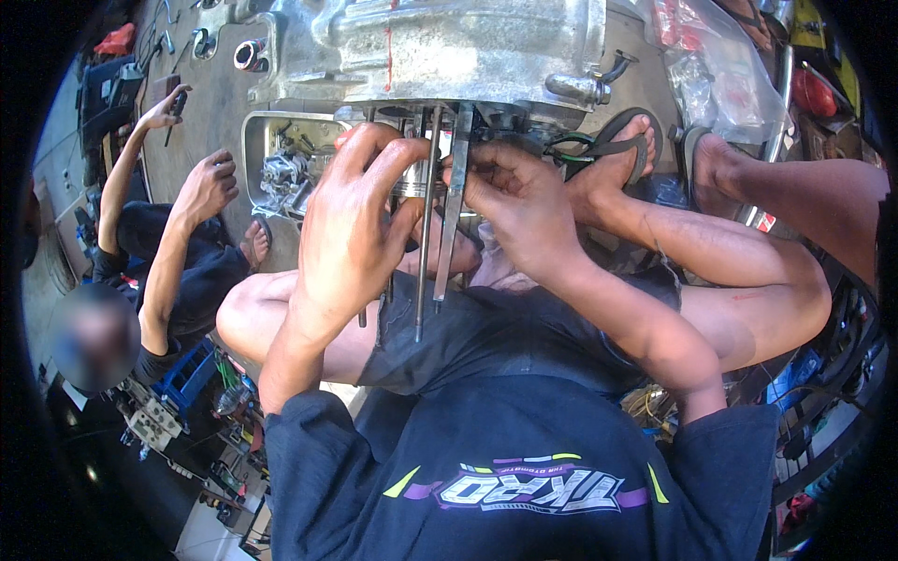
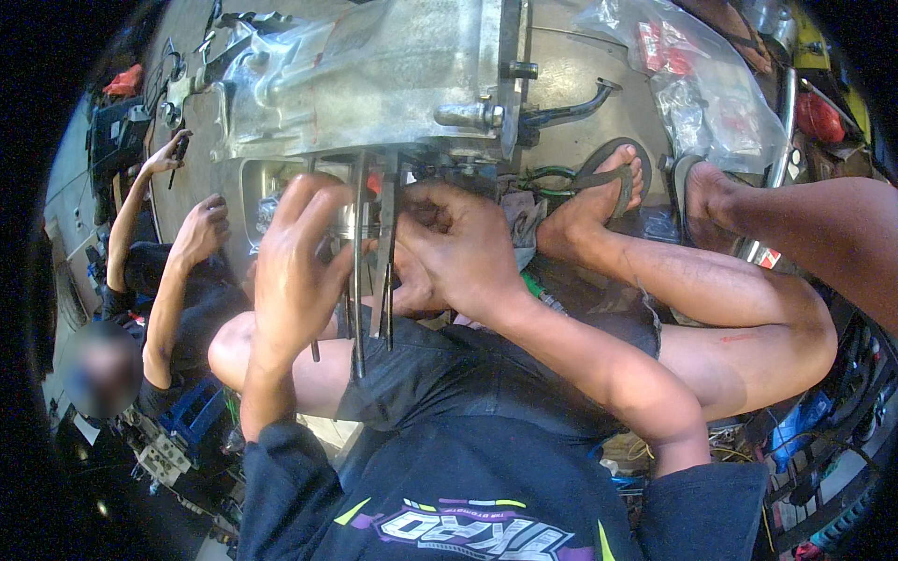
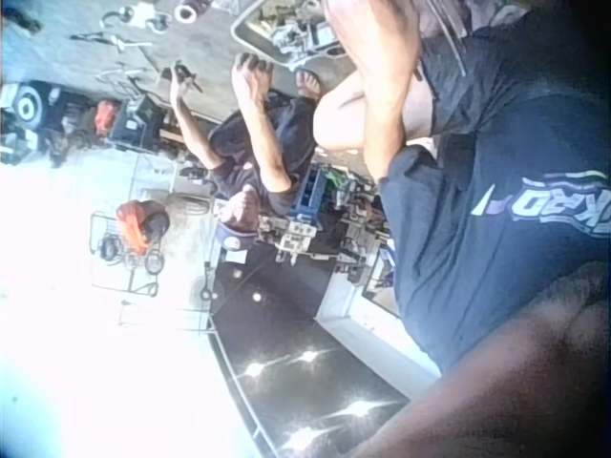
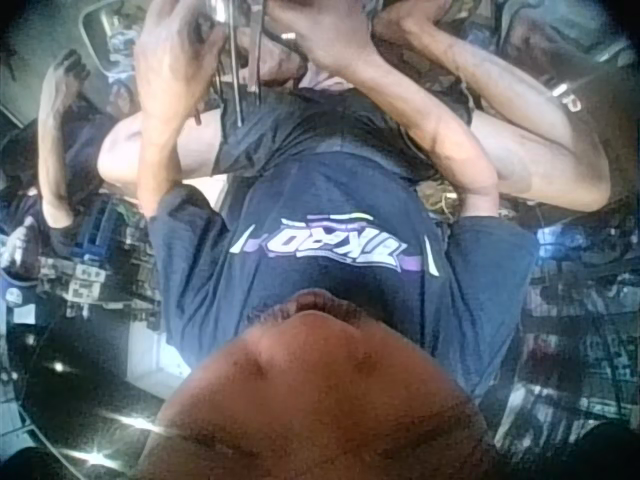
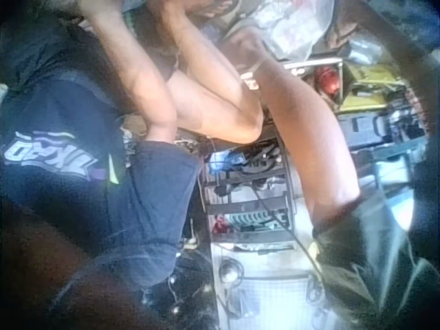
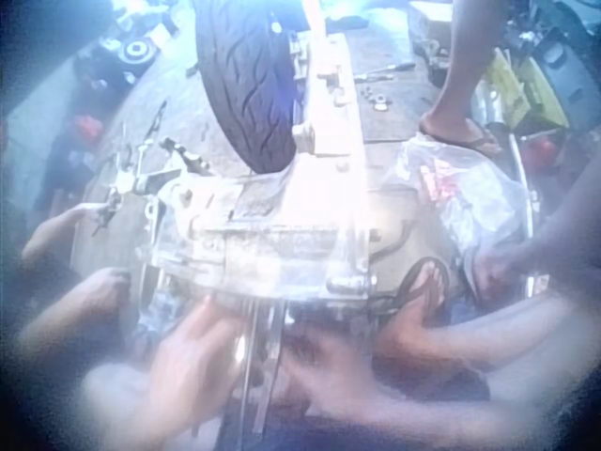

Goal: The person works on a motorcycle engine component, using pliers to manipulate a small metal part and positioning a piston within the cylinder block.

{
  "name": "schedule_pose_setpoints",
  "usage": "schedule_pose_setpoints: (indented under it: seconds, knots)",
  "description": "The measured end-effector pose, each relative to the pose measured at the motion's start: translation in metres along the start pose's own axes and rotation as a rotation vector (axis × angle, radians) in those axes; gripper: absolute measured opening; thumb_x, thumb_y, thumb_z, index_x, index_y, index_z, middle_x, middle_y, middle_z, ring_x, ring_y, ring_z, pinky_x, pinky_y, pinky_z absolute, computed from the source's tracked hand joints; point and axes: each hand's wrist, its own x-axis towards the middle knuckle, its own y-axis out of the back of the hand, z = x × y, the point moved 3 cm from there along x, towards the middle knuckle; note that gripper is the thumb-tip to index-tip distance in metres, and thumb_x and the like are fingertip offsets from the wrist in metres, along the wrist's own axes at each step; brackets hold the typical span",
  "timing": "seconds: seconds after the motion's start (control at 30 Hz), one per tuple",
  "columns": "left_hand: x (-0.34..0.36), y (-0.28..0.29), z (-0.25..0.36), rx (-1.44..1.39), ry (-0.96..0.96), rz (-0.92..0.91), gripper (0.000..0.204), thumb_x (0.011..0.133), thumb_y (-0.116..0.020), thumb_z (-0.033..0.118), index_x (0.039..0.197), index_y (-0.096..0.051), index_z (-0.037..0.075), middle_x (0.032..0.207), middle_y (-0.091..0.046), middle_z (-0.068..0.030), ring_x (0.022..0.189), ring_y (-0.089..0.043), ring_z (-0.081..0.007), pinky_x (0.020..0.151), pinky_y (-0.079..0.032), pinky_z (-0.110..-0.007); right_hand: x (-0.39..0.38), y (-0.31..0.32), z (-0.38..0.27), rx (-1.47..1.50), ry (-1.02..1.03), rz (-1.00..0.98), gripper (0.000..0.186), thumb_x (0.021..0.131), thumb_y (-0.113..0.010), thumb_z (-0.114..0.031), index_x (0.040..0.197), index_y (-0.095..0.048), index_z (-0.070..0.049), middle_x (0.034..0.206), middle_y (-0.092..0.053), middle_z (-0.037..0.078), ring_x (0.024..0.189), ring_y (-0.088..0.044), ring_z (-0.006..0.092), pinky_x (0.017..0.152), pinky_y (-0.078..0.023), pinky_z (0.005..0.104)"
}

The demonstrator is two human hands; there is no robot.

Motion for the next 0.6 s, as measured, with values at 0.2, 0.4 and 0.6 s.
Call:
schedule_pose_setpoints:
  seconds: [0.2,0.4,0.6]
  knots:
    - [0.004,0.001,-0.003,-0.009,-0.036,-0.075,0.039,0.072,-0.07,-0.001,0.109,-0.06,0.002,0.103,-0.055,-0.0159,0.099,-0.057,-0.039,0.084,-0.047,-0.045,-0.001,0.0,-0.01,0.178,-0.135,-0.029,0.026,0.093,-0.07,-0.015,0.113,-0.067,0.002,0.094,-0.071,0.004,0.082,-0.063,0.0074,0.073,-0.049,0.0225]
    - [0.006,0.0,-0.006,-0.021,-0.061,-0.074,0.041,0.07,-0.067,-0.001,0.11,-0.06,0.002,0.102,-0.054,-0.0158,0.101,-0.056,-0.0392,0.086,-0.047,-0.046,0.003,-0.001,-0.021,0.278,-0.153,-0.022,0.023,0.089,-0.072,-0.011,0.105,-0.064,0.004,0.085,-0.068,0.004,0.072,-0.057,0.007,0.066,-0.043,0.022]
    - [0.008,0.0,-0.01,-0.04,-0.059,-0.125,0.04,0.069,-0.066,-0.002,0.109,-0.061,0.001,0.102,-0.053,-0.0157,0.102,-0.055,-0.0392,0.087,-0.046,-0.046,0.005,0.001,-0.026,0.18,-0.185,-0.034,0.022,0.088,-0.072,-0.009,0.105,-0.063,0.003,0.088,-0.068,0.004,0.073,-0.056,0.0072,0.064,-0.041,0.0208]
